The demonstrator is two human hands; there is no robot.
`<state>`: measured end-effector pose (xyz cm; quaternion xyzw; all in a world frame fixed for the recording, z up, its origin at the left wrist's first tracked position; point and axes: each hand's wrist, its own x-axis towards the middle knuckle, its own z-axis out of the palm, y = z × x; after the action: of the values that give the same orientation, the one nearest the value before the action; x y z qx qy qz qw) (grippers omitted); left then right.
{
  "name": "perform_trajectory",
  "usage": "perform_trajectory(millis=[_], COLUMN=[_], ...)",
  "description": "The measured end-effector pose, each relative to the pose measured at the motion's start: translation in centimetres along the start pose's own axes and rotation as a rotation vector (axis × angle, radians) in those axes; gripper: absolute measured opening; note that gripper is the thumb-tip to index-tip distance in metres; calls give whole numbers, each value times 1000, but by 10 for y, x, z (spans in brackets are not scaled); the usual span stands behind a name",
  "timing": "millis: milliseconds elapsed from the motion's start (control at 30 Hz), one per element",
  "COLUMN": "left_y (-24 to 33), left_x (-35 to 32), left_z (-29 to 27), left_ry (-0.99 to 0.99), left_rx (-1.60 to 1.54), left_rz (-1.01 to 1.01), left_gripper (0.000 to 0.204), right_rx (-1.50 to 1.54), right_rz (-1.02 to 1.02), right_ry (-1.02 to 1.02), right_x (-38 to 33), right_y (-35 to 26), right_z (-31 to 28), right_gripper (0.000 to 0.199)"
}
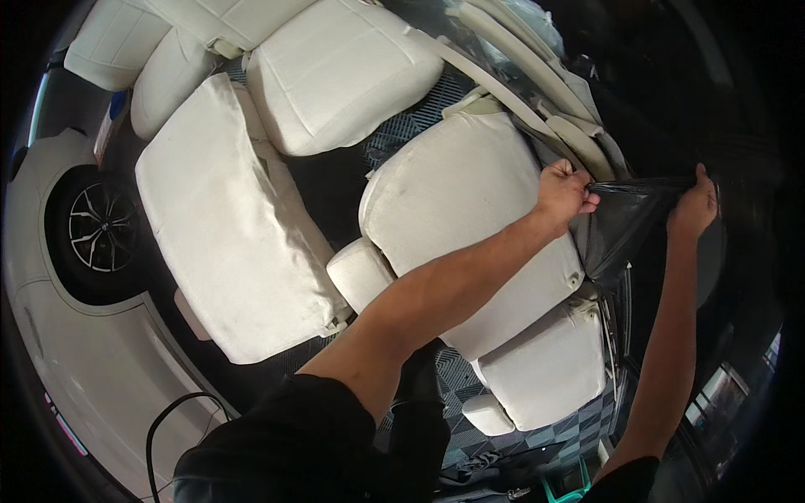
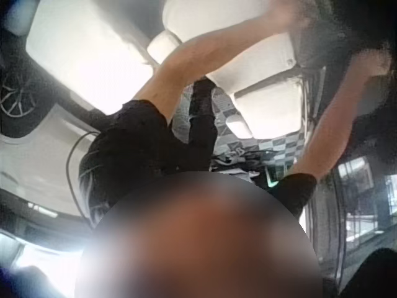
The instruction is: The person disassembles a white car seat headrest by hand. They remove the headrest from the seat, detach the metal rods, and pull the fabric cover off the foam padding. The person then places the disassembled parts on the floor.
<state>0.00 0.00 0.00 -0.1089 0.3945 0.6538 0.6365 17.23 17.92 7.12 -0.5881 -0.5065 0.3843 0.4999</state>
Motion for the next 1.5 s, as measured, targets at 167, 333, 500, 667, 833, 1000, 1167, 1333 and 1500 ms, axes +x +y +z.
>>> perform_trajectory(millis=[167, 333, 500, 667, 833, 1000, 1167, 1333, 1500], left_y=[-10, -9, 29, 70, 95, 83, 48, -31, -144], left_x=[-50, -123, -234, -372, -516, -612, -647, -692, -747], left_z=[50, 87, 108, 138, 144, 95, 54, 45, 26], left_ry=[-68, -171, -382, -486, -653, -730, -820, -808, -976], left_rx=[-43, -82, 11, 127, 189, 413, 358, 630, 943], left_rz=[119, 236, 376, 496, 326, 221, -225, -513, -738], left_gripper=[19, 23, 24, 20, 33, 40, 12, 14, 9], right_rx=[134, 221, 31, 498, 338, 451, 405, 239, 170], right_rz=[-19, 1, -361, -437, -535, -453, -286, -264, -219], right_ry=[-21, 48, 58, -213, 80, 322, 527, 800, 1098], right_x=[-22, -66, -108, -194, -290, -429, -573, -677, -789], right_y=[-81, -157, -231, -338, -399, -421, -416, -404, -376], right_z=[-45, -86, -153, -177, -263, -322, -381, -453, -540], right_gripper=[24, 30, 33, 15, 6, 33, 28, 28, 30])
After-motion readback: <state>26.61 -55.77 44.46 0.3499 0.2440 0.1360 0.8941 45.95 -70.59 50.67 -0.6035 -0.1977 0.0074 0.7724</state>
